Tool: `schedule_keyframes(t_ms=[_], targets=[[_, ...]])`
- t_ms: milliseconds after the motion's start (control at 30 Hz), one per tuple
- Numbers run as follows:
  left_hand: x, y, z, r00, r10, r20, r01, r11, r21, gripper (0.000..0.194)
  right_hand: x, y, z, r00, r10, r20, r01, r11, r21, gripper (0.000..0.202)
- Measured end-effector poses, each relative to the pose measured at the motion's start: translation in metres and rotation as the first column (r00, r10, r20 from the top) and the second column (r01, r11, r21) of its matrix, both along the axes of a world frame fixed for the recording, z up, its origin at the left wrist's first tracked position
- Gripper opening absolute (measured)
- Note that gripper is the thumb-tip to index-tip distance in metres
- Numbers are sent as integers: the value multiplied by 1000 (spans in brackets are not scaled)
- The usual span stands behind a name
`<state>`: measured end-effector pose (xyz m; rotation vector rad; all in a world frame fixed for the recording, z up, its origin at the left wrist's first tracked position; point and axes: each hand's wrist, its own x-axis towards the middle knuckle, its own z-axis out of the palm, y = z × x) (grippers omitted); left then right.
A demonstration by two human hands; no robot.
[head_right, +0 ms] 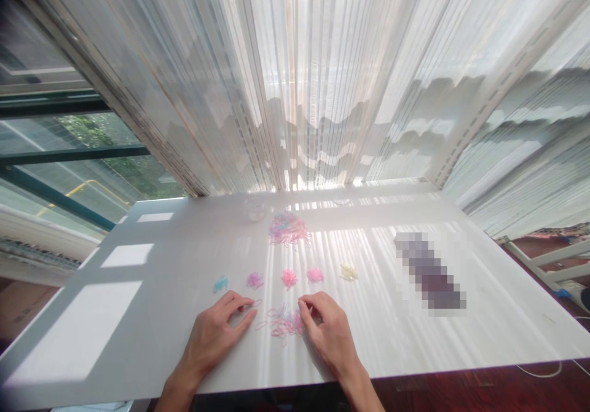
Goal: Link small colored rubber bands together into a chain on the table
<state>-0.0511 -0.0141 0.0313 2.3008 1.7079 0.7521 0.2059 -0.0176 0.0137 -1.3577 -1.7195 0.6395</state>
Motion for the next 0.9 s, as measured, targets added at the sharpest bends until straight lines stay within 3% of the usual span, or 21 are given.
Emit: schedule_keyframes(t_ms=[333, 533, 667, 900], targets=[[7, -2, -8, 999, 25, 22, -26, 999, 33, 23, 0, 0, -1, 1000, 3, -8, -3, 1000, 22, 29], [2, 2, -11, 992, 126, -9, -125, 989, 84, 21, 0, -1, -1, 1000, -1, -4, 1, 1000, 23, 27], [4, 4, -12, 993, 119, -27, -117, 991, 71, 21, 0, -1, 0, 1000, 0, -1, 0, 1000, 31, 26], [5, 6, -13, 996, 95, -2, -93, 981, 172, 29, 1, 0, -3, 1000, 7, 5, -8, 1000, 29, 24]])
